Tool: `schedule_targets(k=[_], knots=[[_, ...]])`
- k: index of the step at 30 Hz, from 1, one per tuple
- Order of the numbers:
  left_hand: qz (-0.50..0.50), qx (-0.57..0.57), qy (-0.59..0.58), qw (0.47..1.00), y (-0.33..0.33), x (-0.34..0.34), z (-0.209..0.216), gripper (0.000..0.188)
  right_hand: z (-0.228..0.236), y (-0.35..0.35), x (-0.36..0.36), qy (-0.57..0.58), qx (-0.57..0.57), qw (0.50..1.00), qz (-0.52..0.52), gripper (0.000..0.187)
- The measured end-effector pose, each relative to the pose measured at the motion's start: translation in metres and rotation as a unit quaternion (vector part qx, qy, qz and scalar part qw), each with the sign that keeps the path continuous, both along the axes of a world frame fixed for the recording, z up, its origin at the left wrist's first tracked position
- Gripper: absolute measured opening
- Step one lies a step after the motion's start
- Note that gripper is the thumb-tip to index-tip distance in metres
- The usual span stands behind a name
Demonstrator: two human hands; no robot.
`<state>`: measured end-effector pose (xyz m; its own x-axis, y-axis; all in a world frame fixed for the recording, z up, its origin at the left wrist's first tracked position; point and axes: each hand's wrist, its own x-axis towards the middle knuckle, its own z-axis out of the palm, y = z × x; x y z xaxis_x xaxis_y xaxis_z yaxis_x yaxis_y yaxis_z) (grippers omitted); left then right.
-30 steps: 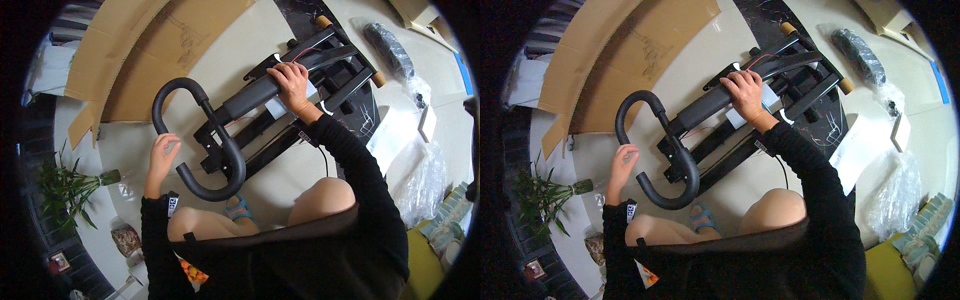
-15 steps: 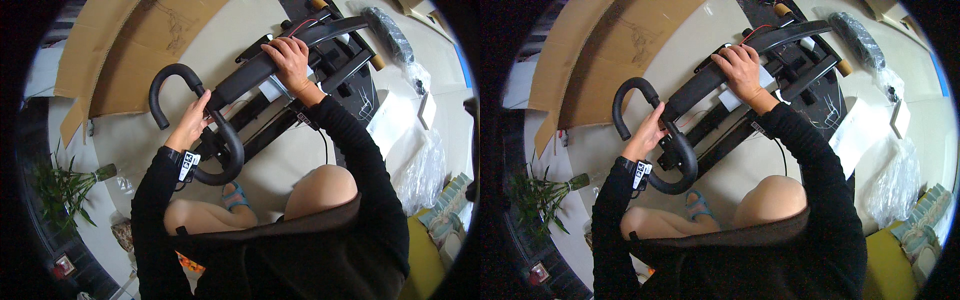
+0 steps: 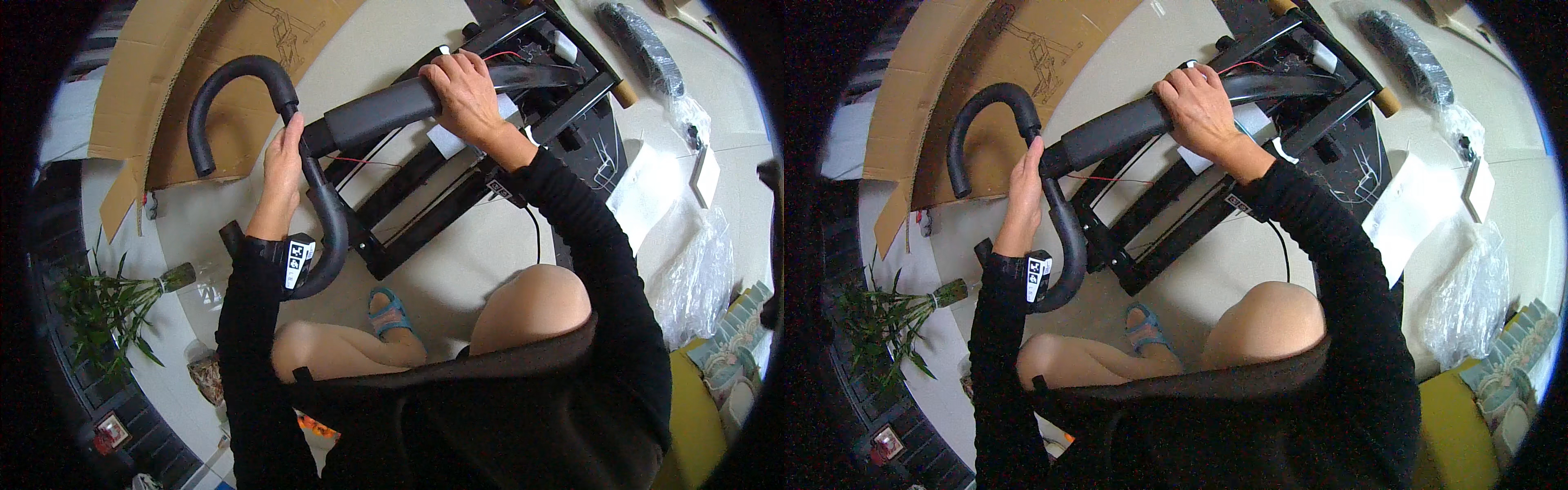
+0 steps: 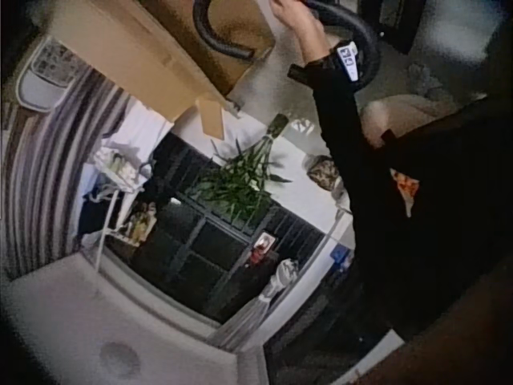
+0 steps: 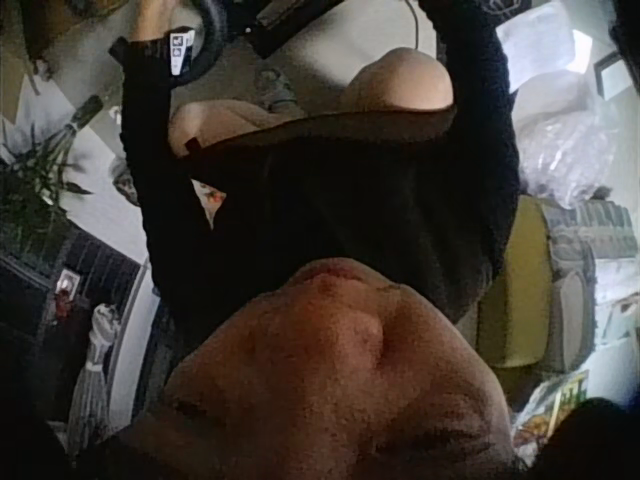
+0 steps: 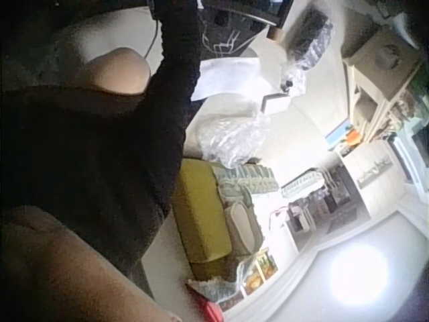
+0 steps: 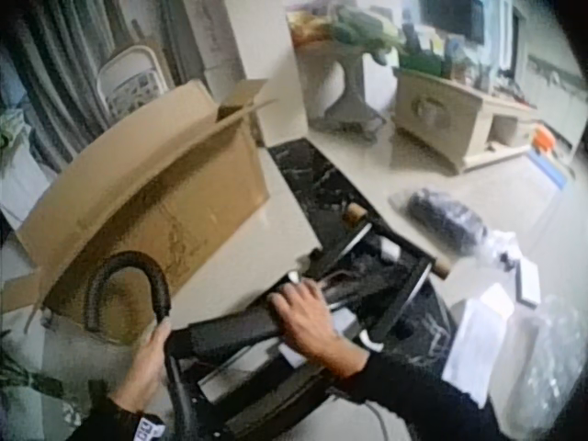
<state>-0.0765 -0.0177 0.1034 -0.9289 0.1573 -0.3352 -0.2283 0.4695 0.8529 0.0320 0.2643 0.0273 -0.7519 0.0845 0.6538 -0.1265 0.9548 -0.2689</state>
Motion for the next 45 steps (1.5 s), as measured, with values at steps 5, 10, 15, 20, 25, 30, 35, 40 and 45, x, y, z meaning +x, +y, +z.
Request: schedule_targets(k=[5,10,15,20,25,30,35,40,45], knots=[[-0.005,0.07,-0.067,0.995,0.001,-0.011,-0.002,0.054,-0.003,0.007,-0.002,-0.062,-0.01,0.998,0.002,0.034],[-0.168,-0.286,0.257,0.908,-0.01,-0.02,0.032,0.037,-0.015,0.012,-0.001,-0.034,0.019,0.999,0.001,0.031],[-0.427,0.103,-0.148,0.886,0.019,0.035,0.035,0.031,-0.022,0.008,-0.018,-0.036,0.034,0.999,-0.02,0.025],[-0.174,-0.077,-0.396,0.898,0.07,0.093,-0.103,0.044,-0.012,0.008,-0.042,-0.02,0.028,0.998,-0.05,0.025],[0.087,0.102,-0.421,0.897,0.045,0.029,-0.219,0.039,0.0,0.01,-0.032,-0.011,0.007,0.998,-0.057,0.03],[0.143,0.176,-0.303,0.926,0.038,0.029,-0.252,0.046,0.002,0.015,-0.018,0.03,0.03,0.998,-0.035,0.03],[0.04,0.211,-0.201,0.956,0.052,0.05,-0.251,0.054,-0.004,0.009,-0.016,-0.006,0.03,0.999,-0.024,0.026],[-0.081,0.063,-0.182,0.978,0.039,0.038,-0.239,0.052,-0.008,0.007,-0.016,-0.023,0.026,0.999,-0.019,0.029],[-0.212,-0.217,0.0,0.953,0.022,0.06,-0.22,0.076,-0.009,0.014,-0.017,0.003,0.013,1.0,-0.017,0.028]])
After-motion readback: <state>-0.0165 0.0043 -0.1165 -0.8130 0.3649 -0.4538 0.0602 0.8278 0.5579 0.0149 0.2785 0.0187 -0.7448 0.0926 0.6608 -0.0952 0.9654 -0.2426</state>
